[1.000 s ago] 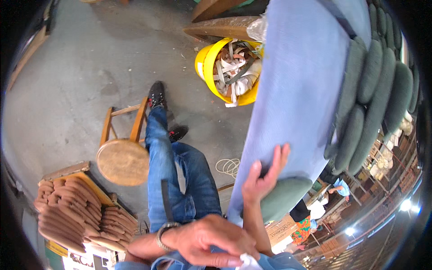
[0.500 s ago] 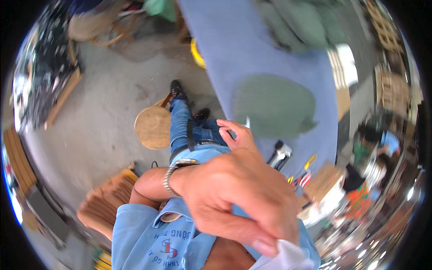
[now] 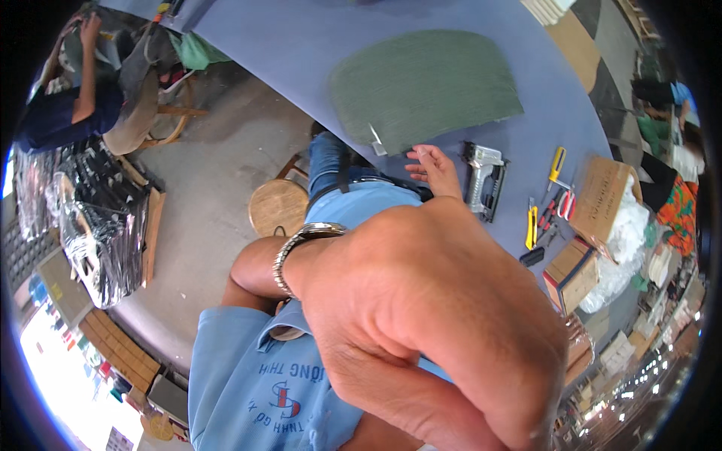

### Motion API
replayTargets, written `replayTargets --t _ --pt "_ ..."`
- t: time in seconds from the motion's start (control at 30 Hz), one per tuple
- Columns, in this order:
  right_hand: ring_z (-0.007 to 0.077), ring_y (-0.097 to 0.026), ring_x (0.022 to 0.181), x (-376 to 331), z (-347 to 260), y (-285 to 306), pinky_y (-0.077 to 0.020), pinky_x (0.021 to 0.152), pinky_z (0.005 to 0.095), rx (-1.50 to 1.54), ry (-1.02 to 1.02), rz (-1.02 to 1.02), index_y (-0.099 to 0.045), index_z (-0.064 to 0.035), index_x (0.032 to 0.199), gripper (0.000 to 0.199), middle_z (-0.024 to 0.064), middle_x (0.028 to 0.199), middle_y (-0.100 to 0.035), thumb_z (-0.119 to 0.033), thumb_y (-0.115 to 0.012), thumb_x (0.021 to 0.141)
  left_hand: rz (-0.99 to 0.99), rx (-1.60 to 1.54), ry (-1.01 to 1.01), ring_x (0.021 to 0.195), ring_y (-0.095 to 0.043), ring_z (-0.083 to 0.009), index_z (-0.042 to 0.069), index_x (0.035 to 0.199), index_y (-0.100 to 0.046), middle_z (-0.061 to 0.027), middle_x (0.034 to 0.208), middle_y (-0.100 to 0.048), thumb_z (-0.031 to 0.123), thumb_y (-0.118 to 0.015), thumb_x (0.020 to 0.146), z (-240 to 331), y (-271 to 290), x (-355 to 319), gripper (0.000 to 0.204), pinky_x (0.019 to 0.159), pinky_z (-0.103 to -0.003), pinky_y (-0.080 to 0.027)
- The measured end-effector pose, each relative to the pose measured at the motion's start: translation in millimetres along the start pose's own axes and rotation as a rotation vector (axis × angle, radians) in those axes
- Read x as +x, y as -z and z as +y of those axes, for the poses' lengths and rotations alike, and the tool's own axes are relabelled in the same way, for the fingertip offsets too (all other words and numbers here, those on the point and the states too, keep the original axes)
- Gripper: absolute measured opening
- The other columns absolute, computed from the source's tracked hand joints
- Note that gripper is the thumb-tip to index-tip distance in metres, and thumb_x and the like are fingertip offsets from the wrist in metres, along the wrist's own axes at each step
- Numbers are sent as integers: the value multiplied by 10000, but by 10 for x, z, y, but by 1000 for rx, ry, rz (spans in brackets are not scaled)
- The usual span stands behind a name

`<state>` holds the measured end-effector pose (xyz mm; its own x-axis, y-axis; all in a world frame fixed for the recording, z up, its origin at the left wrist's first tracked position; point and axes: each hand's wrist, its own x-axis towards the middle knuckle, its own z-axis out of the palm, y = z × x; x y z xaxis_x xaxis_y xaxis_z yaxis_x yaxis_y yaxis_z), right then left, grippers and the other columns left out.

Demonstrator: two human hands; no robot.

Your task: The person uses a staple gun to attach green fabric to cushion frames, then trims excess fabric with a utility knife. They fold and stack the finished cushions on the table.

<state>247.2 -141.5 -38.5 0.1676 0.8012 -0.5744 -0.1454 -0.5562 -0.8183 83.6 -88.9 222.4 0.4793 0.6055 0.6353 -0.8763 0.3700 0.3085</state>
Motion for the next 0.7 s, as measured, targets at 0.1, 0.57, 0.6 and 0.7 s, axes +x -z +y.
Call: replayTargets --t 0.1,0.57,0.6,0.7 --pt "174 -728 878 239 143 -144 -571 763 299 -27 -2 -128 -653 9 1125 426 118 1067 -743 -409 -644 1045 49 23 -19 757 -754 -256 -61 981 -765 -177 908 -771 144 -772 954 -1 22 31 207 665 -367 -599" --pt "177 -742 753 469 166 -1 -585 700 310 -216 -64 -86 -711 81 885 654 154 832 -756 -561 -653 998 85 24 -142 678 -737 -263 -95 945 -779 -195 875 -770 28 -786 906 -24 127 292 129 564 -338 -567" --pt "175 -745 772 545 150 -66 -586 718 304 -209 -74 -134 -720 87 917 664 156 868 -763 -570 -652 996 99 44 -99 674 -737 -271 -84 952 -782 -196 875 -770 41 -781 908 36 137 304 132 562 -344 -567" --pt "183 -737 695 494 169 -43 -566 656 333 -321 -120 -141 -743 89 844 772 146 768 -756 -666 -627 954 55 76 34 727 -744 -301 -28 1012 -791 -197 923 -772 146 -749 946 43 153 333 190 612 -371 -580"
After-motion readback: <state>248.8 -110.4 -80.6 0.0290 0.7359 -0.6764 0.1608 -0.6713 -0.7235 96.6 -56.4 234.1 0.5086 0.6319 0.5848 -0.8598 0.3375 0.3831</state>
